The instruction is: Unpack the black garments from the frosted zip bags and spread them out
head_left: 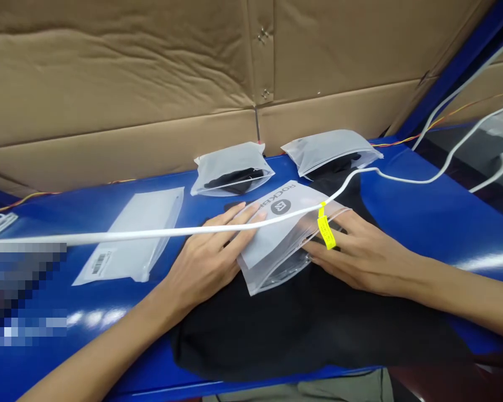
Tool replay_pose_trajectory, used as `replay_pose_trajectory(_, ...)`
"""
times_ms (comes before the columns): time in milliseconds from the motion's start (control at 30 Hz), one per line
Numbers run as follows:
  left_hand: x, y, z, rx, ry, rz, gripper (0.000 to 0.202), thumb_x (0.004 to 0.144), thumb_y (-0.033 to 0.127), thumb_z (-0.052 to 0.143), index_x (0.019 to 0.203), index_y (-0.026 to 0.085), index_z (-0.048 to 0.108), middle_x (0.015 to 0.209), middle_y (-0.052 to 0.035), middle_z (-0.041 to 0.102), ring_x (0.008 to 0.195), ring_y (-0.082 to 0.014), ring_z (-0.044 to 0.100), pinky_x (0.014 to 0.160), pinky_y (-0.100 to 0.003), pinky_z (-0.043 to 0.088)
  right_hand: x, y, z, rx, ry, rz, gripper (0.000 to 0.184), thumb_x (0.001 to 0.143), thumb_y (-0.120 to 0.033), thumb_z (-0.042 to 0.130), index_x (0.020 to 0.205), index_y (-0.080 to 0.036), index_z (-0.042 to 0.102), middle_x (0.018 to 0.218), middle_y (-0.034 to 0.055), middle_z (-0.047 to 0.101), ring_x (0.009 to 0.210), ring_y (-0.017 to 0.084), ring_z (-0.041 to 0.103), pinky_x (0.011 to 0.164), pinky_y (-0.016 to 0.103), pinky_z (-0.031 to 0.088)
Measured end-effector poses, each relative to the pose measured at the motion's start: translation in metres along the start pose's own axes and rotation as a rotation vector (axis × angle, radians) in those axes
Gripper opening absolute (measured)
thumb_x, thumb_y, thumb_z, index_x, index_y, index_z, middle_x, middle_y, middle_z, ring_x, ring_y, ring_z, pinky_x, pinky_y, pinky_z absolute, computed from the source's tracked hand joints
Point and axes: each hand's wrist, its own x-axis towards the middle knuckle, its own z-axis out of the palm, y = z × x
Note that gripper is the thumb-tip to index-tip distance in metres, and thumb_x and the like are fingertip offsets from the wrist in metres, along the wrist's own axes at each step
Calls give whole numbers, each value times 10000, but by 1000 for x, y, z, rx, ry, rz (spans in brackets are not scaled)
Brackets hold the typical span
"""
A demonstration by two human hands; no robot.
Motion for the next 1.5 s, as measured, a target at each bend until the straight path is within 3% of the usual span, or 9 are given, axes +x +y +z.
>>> replay_pose_trajectory(133, 0, 6, -4, 39, 64, 49, 485, 1025, 53, 547, 1497, 154, 587, 1470, -99, 712, 1365, -269, 679, 1134, -361, 573, -4, 0, 0, 46, 171, 0, 210, 1020, -144, 643, 1228, -160, 668, 977, 88, 770, 938, 260, 718, 818, 408, 606)
replay_pose_trajectory(300, 0, 11, -9, -1, 87, 175, 417, 1056, 219, 643, 1452, 90, 619, 1425, -134, 736, 1333, -282, 699, 1158, -394, 578, -1, -4, -2, -55, 226, -20, 315, 1020, -60, 549, 1298, -157, 663, 1010, 104, 778, 953, 246, 710, 783, 370, 576)
replay_pose_trajectory(600, 7, 15, -16, -87, 41, 201, 410, 1082, 75, 491, 1482, 65, 582, 1486, -173, 685, 1449, -302, 611, 1205, -445, 549, -1, -1, -5, -65, 327, -54, 188, 975, -78, 640, 1058, -216, 738, 812, 34, 716, 704, 177, 610, 616, 287, 481)
replay_pose_trajectory(767, 5, 12, -19, -91, 84, 233, 456, 1074, 52, 484, 1524, 92, 551, 1439, -123, 725, 1442, -230, 618, 1255, -380, 501, -2, -2, -7, -8, 307, -41, 148, 1018, -124, 598, 1008, -209, 719, 937, 63, 765, 799, 188, 681, 667, 285, 555)
replay_pose_trajectory(933, 3, 5, -22, -42, 101, 241, 524, 1043, 53, 562, 1556, 158, 539, 1364, -85, 772, 1344, -222, 700, 1198, -360, 561, -5, 0, -5, 229, 208, 44, 325, 1027, -134, 606, 1291, -283, 722, 1274, 75, 762, 1185, 235, 725, 918, 314, 633)
replay_pose_trajectory(1067, 0, -5, -23, -204, 103, 230, 447, 1043, 150, 537, 1484, 155, 613, 1328, -120, 789, 1315, -242, 722, 1154, -371, 588, -7, 0, -7, 482, 140, 191, 231, 1069, -221, 589, 1245, -263, 732, 1172, 60, 791, 1108, 222, 759, 923, 336, 651)
replay_pose_trajectory(1167, -2, -14, -25, -499, 11, 142, 494, 1095, 463, 419, 1440, 209, 665, 1399, -156, 743, 1340, -316, 695, 1130, -487, 587, -5, 0, -10, 608, 59, 326, 233, 1043, -298, 643, 1254, -241, 723, 1166, 71, 803, 1027, 228, 783, 932, 348, 659)
replay_pose_trajectory(1267, -1, -16, -28, -638, -50, 19, 737, 1081, 709, 228, 1349, 252, 741, 1460, -160, 689, 1360, -367, 649, 1125, -542, 560, -3, 3, -11, 635, 62, 245, 254, 1027, -230, 636, 1262, -263, 728, 1165, 59, 804, 1039, 218, 781, 906, 332, 662)
replay_pose_trajectory(1500, 3, -6, -16, -718, -108, -561, 522, 1062, 566, 557, 1471, 242, 591, 1346, -118, 749, 1084, -272, 776, 842, -342, 662, 1, 9, -12, 227, 388, -252, 191, 953, -93, 654, 983, -225, 789, 1105, 88, 753, 1129, 203, 702, 1003, 310, 629)
